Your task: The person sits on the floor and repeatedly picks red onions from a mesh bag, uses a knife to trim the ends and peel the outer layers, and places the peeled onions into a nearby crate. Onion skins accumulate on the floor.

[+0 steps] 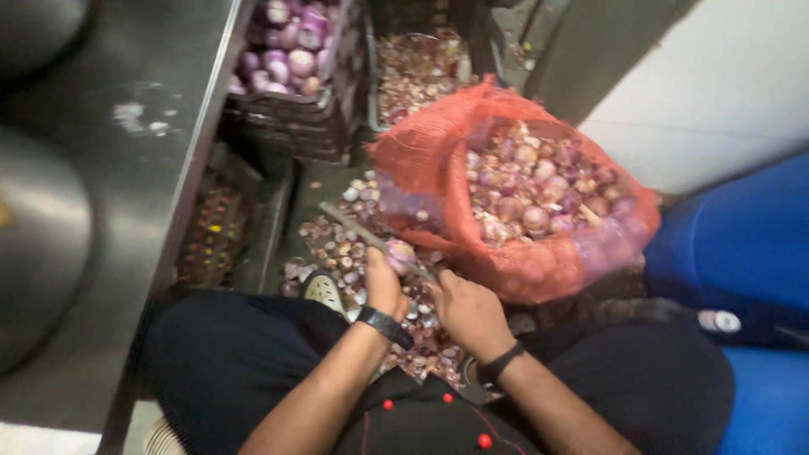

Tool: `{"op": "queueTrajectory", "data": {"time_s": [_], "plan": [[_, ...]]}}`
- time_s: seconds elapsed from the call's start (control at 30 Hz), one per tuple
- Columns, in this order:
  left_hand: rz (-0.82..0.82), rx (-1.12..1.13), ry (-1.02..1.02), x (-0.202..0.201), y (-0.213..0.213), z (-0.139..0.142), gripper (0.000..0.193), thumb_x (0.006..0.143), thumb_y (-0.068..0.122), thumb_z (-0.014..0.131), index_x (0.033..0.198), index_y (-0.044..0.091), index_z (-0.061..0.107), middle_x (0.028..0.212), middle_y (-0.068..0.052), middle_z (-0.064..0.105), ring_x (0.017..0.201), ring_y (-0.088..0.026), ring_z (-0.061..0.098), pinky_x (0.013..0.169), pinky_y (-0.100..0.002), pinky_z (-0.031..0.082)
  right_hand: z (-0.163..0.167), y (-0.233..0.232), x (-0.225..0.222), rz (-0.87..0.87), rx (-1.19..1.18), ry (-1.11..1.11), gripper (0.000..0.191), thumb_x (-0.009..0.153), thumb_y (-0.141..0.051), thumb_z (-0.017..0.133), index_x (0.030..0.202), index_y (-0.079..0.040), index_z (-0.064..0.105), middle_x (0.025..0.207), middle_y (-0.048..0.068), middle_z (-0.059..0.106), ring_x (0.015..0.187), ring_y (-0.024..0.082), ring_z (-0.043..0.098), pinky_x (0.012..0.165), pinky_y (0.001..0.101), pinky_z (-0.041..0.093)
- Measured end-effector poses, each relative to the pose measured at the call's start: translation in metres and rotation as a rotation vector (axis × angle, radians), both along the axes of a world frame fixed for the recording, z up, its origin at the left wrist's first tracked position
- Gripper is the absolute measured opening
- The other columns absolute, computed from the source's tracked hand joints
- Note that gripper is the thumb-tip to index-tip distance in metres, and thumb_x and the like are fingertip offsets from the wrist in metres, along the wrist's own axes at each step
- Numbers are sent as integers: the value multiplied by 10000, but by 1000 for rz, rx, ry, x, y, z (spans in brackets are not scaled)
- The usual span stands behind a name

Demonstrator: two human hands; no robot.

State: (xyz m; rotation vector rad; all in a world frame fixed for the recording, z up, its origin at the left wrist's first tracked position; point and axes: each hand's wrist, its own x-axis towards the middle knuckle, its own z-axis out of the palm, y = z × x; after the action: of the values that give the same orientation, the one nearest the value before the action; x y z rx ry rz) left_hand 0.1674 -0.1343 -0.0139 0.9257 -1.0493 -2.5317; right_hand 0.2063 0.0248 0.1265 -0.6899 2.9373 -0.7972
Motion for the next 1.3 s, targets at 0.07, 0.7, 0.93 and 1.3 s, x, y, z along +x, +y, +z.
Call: {"op": "queueTrajectory", "data": {"time_s": [0.07,0.7,0.93,1.3], "plan": [[-117,61,23,14,6,0,416,1103,471,416,945,144,617,791,-9,606,620,-135,558,492,-288,418,-11,4,0,-16,-18,5,258,983,-310,596,882,-74,577,704,159,660,685,376,672,611,501,516],[-158,-92,197,-189,-144,152,304,905,458,665,1035,188,610,1062,-65,668,1019,-354,673,867,-625,601,-80,19,-18,-6,179,-652,459,1000,-405,484,976,-37,756,977,269,720,942,442,711,819,567,545],[-941,-1306,386,-190,122,63,499,814,208,832,1235,37,627,1143,-152,696,1051,-334,692,942,-501,512,-105,21,-12,-124,61,-608,246,846,-222,624,887,-19,756,941,245,733,873,425,723,750,542,564],[-1385,-2061,425,-257,263,15,558,852,82,717,1376,122,531,1359,-222,513,1103,-422,636,901,-524,567,-127,23,-18,-11,-17,-660,264,928,-270,591,973,-67,754,978,230,746,900,413,726,764,524,561]]}}
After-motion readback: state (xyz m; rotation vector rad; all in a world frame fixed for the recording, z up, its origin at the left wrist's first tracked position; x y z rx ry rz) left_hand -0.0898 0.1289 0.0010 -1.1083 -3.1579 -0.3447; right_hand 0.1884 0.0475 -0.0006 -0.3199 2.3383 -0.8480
